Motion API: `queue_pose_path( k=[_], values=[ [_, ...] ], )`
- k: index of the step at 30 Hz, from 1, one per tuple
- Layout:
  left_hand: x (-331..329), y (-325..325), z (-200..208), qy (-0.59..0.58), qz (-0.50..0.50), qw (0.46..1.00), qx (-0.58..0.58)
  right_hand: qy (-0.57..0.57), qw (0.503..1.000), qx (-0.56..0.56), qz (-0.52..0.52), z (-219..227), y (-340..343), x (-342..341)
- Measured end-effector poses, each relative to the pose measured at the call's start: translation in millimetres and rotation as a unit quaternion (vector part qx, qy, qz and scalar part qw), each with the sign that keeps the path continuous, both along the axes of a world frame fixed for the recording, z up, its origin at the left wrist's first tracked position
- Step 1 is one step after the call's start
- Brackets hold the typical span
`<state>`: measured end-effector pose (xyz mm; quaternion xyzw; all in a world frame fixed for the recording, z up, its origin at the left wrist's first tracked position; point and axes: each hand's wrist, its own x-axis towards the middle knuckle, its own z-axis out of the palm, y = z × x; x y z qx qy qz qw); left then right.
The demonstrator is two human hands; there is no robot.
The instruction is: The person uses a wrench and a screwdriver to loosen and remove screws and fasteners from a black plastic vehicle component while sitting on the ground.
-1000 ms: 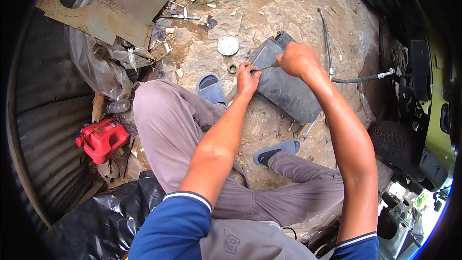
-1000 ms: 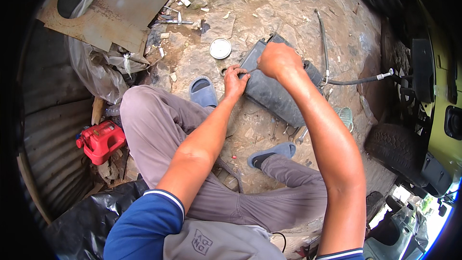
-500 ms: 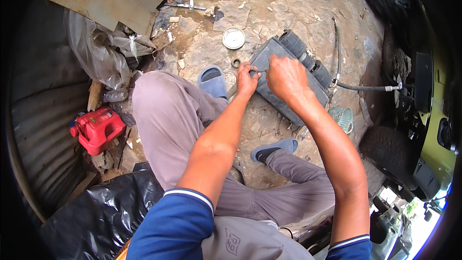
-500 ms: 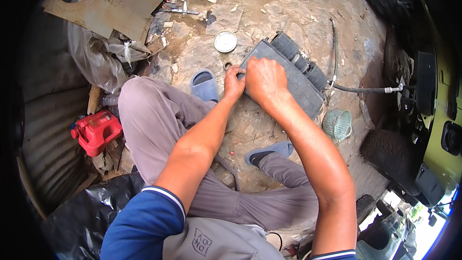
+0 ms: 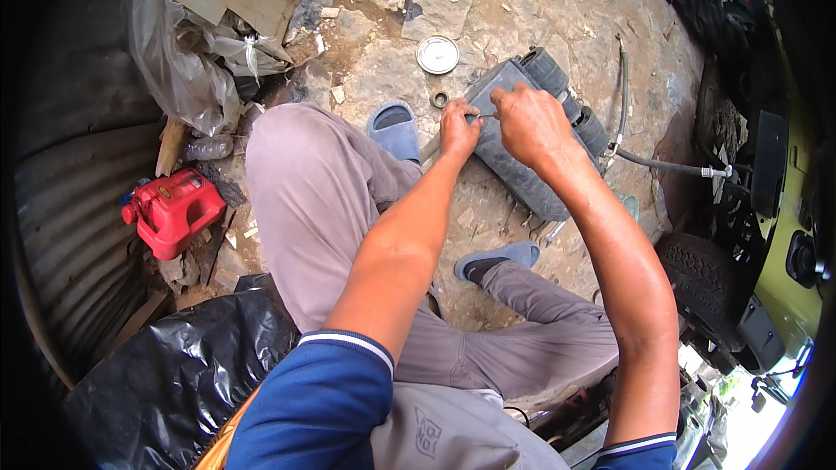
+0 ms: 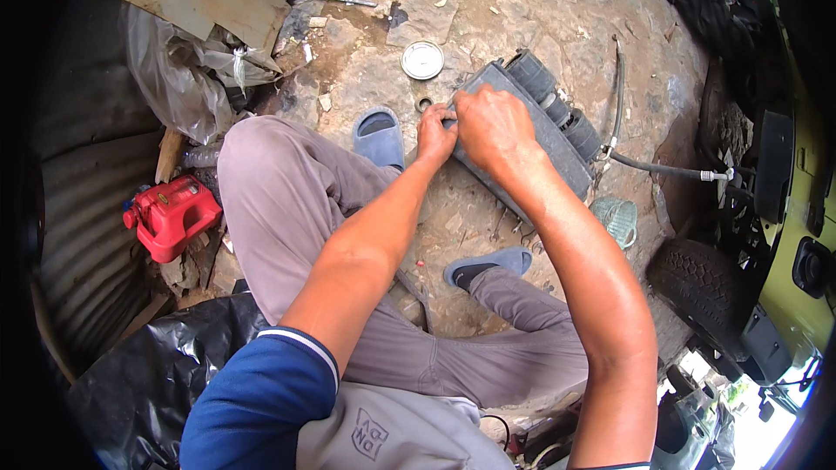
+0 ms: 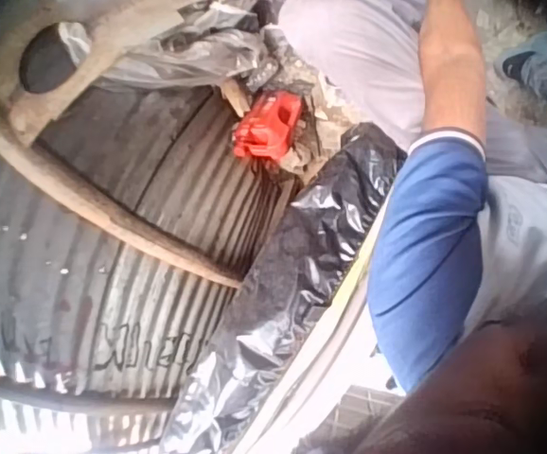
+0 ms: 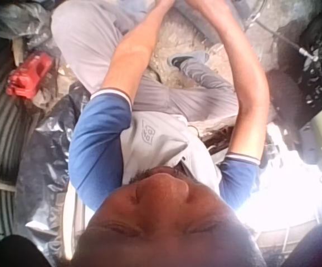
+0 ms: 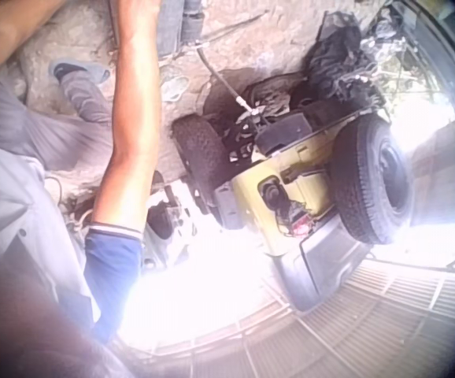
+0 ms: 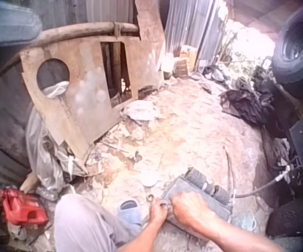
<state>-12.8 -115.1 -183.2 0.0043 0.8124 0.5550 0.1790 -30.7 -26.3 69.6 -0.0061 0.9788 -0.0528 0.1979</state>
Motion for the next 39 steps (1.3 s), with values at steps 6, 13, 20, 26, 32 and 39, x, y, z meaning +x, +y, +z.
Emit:
queue_pose_path(
  k=[6,13,20,26,32,39],
  values=[
    [2,4,6,0.006,-0.005,1.0,-0.007,0.021,0.997,-0.036,0.067,-5,14,4],
    [2,3,3,0.021,-0.014,0.999,-0.025,-0.092,0.99,0.041,-0.095,5,11,-6],
    [3,2,0,0.015,-0.011,1.0,-0.017,-0.098,0.992,0.06,0.057,4,-9,-5],
    [10,9,-3,0.02,0.046,0.999,0.006,-0.231,0.924,0.017,-0.304,3,31,-26],
    [22,20,2,0.0,0.124,0.992,-0.001,-0.342,0.805,-0.13,-0.466,-10,34,-13],
    [13,9,-4,-0.01,0.128,0.992,0.007,-0.271,0.946,0.132,-0.116,-1,-35,-27]
  ],
)
